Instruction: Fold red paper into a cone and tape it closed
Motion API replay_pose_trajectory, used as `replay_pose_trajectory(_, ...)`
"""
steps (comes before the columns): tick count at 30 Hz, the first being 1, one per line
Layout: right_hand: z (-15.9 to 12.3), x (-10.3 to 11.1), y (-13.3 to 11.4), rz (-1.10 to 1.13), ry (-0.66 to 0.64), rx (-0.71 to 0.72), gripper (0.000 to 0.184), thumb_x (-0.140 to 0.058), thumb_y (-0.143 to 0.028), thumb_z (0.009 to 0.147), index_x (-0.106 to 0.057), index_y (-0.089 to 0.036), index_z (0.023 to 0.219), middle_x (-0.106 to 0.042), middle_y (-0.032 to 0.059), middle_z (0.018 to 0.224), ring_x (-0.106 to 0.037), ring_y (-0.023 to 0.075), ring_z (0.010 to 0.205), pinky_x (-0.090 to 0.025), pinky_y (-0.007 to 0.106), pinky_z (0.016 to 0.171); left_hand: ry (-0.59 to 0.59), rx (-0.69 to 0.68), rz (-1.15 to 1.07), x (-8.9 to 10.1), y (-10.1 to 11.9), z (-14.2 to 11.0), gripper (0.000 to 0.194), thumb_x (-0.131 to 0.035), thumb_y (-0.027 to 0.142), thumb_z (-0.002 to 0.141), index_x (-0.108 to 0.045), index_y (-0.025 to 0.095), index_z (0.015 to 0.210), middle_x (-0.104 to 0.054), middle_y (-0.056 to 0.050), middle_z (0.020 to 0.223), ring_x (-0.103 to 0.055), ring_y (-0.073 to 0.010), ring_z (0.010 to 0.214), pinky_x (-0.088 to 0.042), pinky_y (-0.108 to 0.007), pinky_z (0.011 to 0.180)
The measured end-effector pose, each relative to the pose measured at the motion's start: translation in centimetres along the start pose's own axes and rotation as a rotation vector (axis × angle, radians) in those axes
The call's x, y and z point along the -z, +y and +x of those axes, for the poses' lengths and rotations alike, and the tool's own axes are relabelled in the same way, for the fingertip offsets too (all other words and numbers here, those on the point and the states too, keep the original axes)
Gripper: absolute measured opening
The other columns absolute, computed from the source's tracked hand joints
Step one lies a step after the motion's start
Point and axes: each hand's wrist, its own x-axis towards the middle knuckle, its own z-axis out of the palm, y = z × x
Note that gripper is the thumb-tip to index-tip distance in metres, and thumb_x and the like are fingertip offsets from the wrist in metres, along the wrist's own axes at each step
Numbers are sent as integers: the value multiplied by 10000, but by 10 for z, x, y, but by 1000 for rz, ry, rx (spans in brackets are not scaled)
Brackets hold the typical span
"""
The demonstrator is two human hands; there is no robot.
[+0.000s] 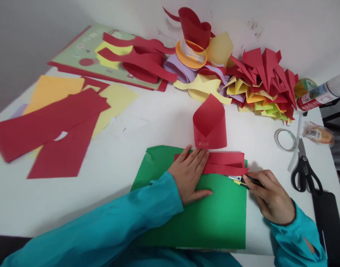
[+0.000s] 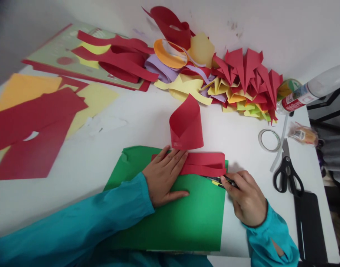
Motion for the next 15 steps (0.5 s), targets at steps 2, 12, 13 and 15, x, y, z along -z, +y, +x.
replay_pose_trajectory(2, -1, -1, 3, -7, 9, -8, 526, -430, -95, 815, -424, -220, 1326, -565, 117, 1097, -524, 234, 909, -511, 425, 750, 12, -1, -12, 0, 0, 0, 966, -311, 737, 745, -299, -8, 1361, -371, -249, 1377, -285, -365, 1295, -64, -521, 1085)
replay_pose_trajectory(12, 5, -6, -1, -2, 40, 4, 497, -436, -106, 830, -433, -202, 1318, -567, 126, 1069, -526, 242, 924, -518, 438, 745, 21, 4, -53, 0, 0, 0, 879, -394, 714, 730, -327, 121, 1375, -370, -220, 1383, -298, -377, 1285, -110, -553, 1061)
replay_pose_trajectory(13, 5, -6, -2, 0, 45, 4, 484, -436, -113, 833, -443, -200, 1309, -570, 126, 1065, -530, 240, 921, -521, 436, 743, 22, 5, -53, 0, 0, 0, 878, -396, 712, 730, -327, 120, 1375, -370, -218, 1384, -297, -378, 1284, -111, -555, 1060)
replay_pose_trajectory(15, 5, -6, -2, 7, 50, 8, 471, -433, -118, 837, -452, -199, 1301, -572, 127, 1065, -534, 241, 926, -522, 439, 744, 24, 6, -50, -1, 0, 0, 876, -394, 712, 731, -328, 121, 1374, -367, -215, 1387, -293, -379, 1286, -115, -557, 1059)
